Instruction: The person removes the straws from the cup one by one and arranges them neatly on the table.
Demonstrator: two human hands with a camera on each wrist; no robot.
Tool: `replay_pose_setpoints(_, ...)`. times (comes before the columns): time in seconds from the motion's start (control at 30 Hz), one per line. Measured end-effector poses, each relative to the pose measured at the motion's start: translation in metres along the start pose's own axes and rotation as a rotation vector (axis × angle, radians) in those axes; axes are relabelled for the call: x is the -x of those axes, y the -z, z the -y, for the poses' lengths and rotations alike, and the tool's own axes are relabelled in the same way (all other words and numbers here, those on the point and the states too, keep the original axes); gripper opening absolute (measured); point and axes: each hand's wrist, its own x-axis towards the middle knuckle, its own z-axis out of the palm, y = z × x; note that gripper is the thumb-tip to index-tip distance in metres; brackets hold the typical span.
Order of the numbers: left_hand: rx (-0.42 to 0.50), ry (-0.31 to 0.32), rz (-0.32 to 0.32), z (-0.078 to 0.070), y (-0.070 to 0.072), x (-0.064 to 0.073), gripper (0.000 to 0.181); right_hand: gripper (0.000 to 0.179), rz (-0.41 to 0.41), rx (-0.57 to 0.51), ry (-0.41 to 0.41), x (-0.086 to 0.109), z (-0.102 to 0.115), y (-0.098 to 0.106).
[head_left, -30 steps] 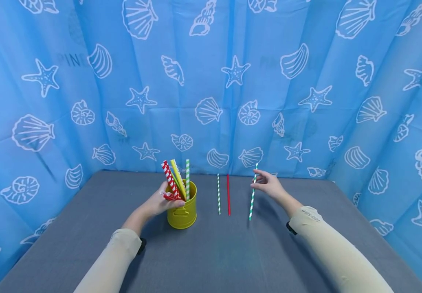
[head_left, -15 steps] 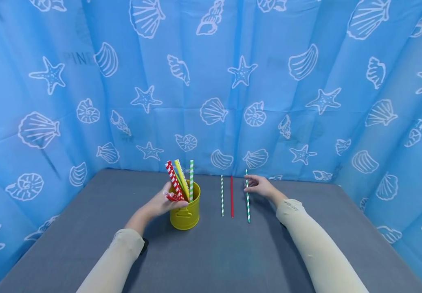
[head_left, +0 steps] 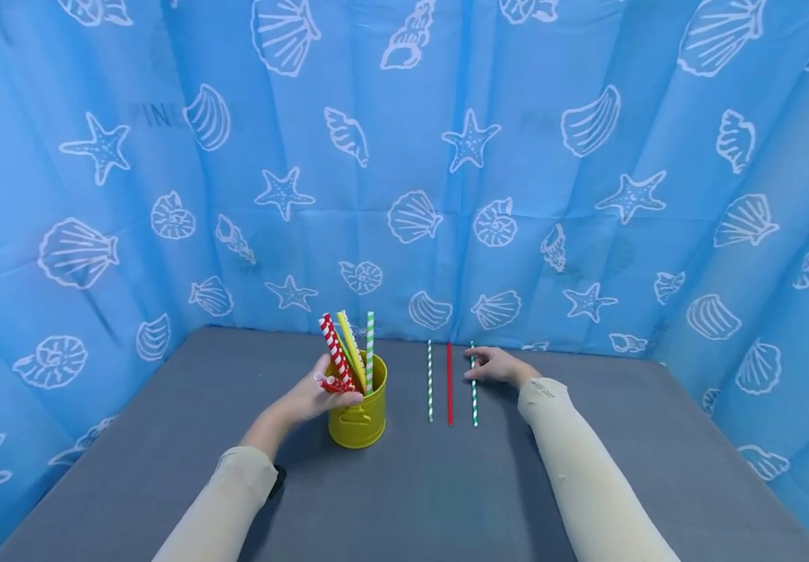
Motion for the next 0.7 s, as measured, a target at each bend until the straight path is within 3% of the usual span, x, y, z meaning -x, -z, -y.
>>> replay_pose_setpoints(0.17,0.005,0.000,-0.017,0.000,-0.003,0.001,0.076,0.067,0.018,0.008,0.020,0.007,-0.001,0.002)
replay_pose_setpoints(0.4,0.022,0.024,-0.011,0.005,-0.011,0.000,0.079,0.076,0.035,0.176,0.026,0.031,-0.008,-0.001)
replay_pose_setpoints(0.53,0.019,0.028,-0.035,0.003,-0.007,0.002,0.079,0.078,0.046,0.189,-0.005,0.029,-0.001,-0.006)
replay_pose_setpoints(0.7,0.004,0.005,-0.007,0.002,-0.001,0.001,0.079,0.078,0.026,0.244,-0.050,0.025,0.006,-0.008)
